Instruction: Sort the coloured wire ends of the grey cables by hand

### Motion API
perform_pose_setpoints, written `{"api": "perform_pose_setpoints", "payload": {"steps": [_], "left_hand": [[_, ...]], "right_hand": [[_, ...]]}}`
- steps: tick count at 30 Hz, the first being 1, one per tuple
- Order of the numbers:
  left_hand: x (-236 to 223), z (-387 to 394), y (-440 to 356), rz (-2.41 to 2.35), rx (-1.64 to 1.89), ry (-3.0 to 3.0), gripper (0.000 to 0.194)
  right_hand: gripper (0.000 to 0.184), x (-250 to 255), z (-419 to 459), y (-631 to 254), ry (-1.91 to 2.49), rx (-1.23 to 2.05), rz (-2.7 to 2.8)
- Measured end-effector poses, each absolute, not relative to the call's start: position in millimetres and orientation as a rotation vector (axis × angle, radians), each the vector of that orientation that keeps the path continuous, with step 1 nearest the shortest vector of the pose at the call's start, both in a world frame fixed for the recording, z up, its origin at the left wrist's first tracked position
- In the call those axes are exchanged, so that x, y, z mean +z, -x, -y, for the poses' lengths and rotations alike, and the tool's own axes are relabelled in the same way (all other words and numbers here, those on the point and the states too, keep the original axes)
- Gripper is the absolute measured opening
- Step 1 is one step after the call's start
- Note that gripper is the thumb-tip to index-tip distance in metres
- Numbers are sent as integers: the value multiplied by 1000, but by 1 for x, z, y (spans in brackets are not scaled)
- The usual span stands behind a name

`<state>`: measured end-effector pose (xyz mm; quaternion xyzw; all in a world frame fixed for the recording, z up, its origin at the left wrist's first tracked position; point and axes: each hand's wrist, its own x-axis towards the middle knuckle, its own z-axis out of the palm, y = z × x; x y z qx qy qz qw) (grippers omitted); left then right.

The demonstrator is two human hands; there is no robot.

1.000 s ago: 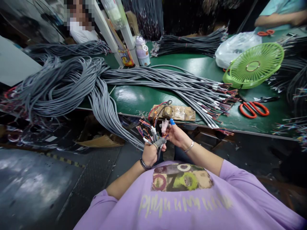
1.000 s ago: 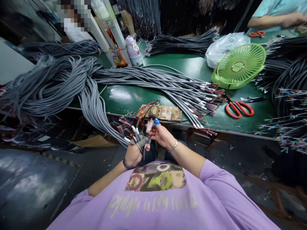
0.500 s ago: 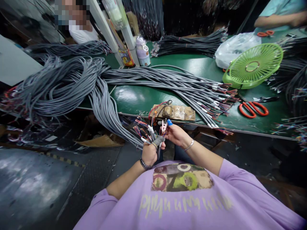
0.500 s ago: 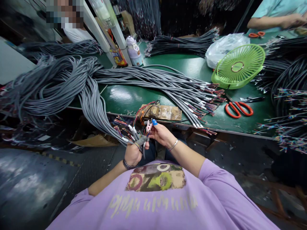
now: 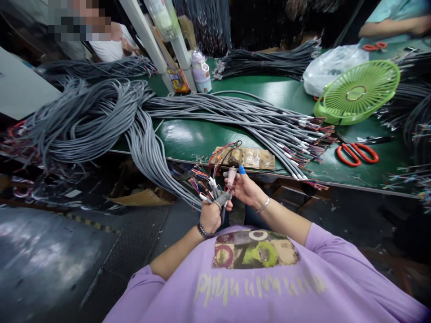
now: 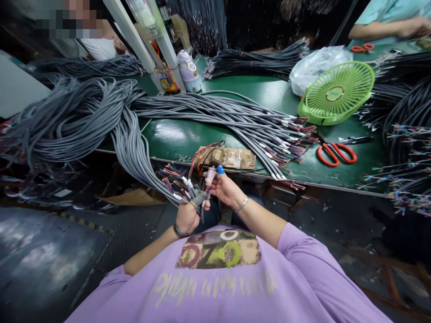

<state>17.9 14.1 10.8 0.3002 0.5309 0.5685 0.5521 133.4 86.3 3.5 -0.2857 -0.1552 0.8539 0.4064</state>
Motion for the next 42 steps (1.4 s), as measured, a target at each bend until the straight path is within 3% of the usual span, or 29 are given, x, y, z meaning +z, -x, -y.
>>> {"api": "perform_pose_setpoints", "payload": {"steps": [7,22,27,35,42], "left_hand": [[11,-8,-15,-1249,1390,-764,18],[13,-18,-19,-1292,1375,-672,24],[12,-18,-20,-1301,1352,-660,23],[8,-10,-16,-1275,1365,-758,23],[2,-2,-13,-1289,1276,-834,22]], "right_hand": [[28,1,-85,-140,726,2133,480],[20,2,-86,-135,698,2114,401],[22,0,-85,-134,675,2116,392],[42,1,-78,-147,705,2231,544],[29,5,-54,-155,940,1917,1044]]}}
